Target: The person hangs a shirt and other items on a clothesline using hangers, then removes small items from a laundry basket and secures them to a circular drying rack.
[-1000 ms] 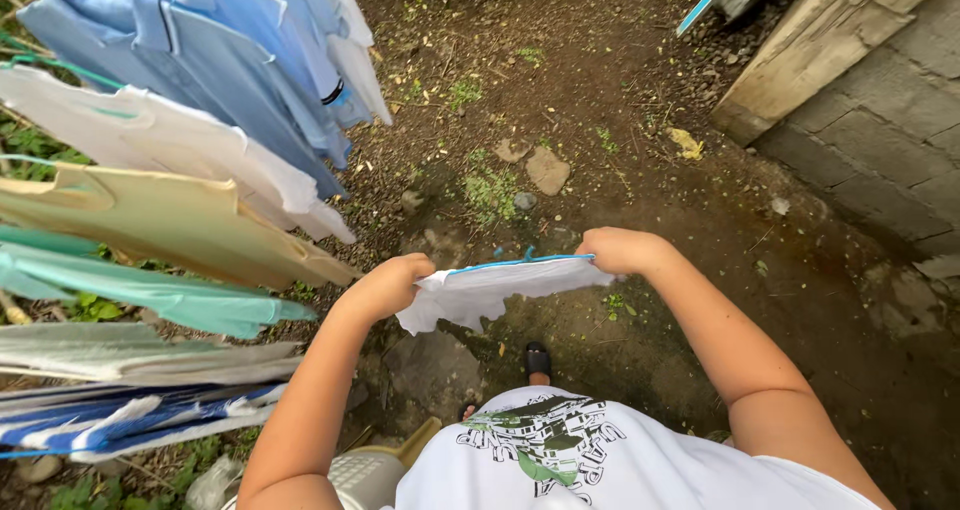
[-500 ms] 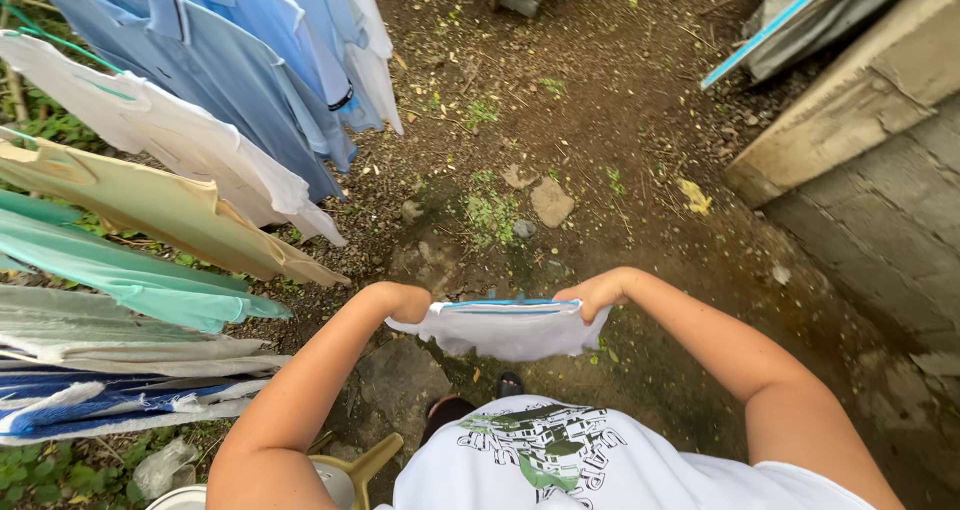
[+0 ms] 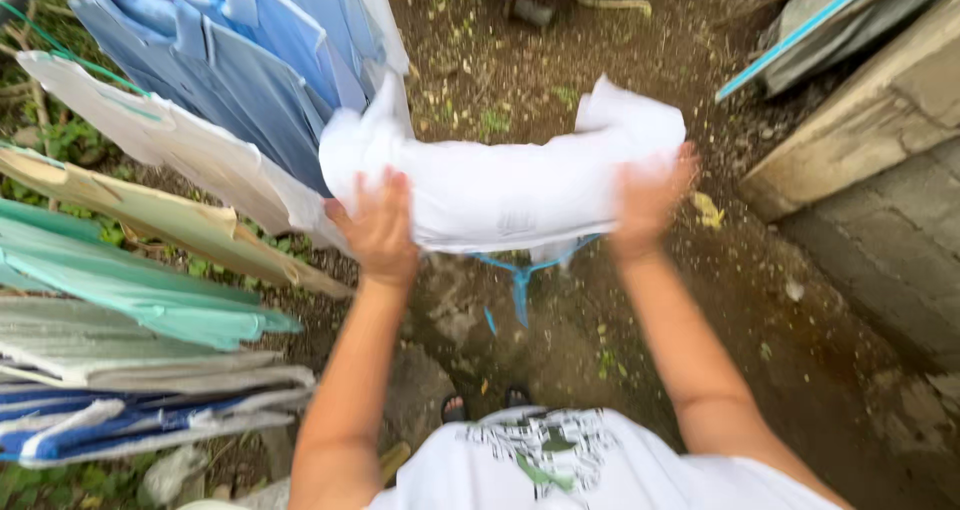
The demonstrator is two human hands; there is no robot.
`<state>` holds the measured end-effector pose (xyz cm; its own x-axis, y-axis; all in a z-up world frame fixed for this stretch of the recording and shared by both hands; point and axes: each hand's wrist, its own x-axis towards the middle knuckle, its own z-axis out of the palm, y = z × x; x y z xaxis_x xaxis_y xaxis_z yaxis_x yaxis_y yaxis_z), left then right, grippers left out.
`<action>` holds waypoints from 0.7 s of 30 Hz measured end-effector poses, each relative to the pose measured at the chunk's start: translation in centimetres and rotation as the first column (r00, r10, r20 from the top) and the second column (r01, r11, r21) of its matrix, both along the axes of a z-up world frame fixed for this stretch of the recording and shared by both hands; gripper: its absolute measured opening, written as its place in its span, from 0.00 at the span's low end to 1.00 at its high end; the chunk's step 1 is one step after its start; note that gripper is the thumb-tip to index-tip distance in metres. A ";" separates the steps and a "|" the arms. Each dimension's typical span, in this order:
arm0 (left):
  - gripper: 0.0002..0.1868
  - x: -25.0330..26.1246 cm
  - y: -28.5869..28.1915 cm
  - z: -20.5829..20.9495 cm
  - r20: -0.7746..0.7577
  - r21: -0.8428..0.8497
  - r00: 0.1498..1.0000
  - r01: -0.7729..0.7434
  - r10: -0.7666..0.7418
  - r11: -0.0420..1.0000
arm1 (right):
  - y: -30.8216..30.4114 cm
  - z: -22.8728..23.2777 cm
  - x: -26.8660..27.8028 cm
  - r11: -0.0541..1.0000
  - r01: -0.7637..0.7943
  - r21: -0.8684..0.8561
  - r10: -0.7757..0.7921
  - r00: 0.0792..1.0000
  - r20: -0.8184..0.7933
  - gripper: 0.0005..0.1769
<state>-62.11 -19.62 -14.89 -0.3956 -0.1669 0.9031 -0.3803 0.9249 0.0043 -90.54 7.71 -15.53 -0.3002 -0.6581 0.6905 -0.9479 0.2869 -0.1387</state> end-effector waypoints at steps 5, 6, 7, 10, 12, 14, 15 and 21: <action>0.24 3.8 2.8 -18.2 0.769 0.639 0.365 -0.469 -0.525 0.610 | 0.0 -16.9 5.6 0.223 -0.513 0.829 -0.416 0.719 0.557 0.08; 0.24 3.2 1.2 -18.8 0.798 0.589 0.241 -0.509 -0.553 0.628 | -0.9 -17.3 5.2 0.219 -0.556 0.802 -0.428 0.684 0.591 0.08; 0.24 1.8 -1.1 -18.5 0.810 0.573 0.230 -0.505 -0.539 0.645 | -2.4 -16.9 4.0 0.306 -0.529 0.792 -0.394 0.687 0.611 0.09; 0.25 0.7 -2.8 -18.2 0.802 0.596 0.358 -0.430 -0.478 0.678 | -3.2 -15.8 2.3 0.540 -0.390 0.746 -0.296 0.742 0.602 0.10; 0.23 -0.4 -4.1 -17.1 0.629 0.626 0.662 -0.121 -0.408 0.770 | -3.1 -14.1 0.6 0.693 -0.307 0.652 -0.210 0.779 0.591 0.10; 0.22 0.0 -3.7 -15.2 0.627 0.708 0.638 -0.224 -0.448 0.670 | -3.2 -11.9 -0.8 0.818 -0.256 0.514 -0.135 0.785 0.605 0.11; 0.22 0.2 -3.4 -14.1 0.618 0.767 0.611 -0.329 -0.495 0.551 | -3.0 -11.3 -1.2 0.863 -0.243 0.443 -0.115 0.760 0.640 0.12; 0.25 -0.4 -4.6 -13.9 0.720 0.694 0.396 -0.435 -0.570 0.574 | -1.3 -14.0 -1.8 0.734 -0.336 0.591 -0.159 0.761 0.629 0.16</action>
<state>-62.53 -24.21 -28.79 -0.8143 -0.4010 -0.4197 -0.5565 0.7449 0.3681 -92.36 6.43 -29.55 -0.3911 -0.8913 -0.2295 -0.7402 0.4528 -0.4971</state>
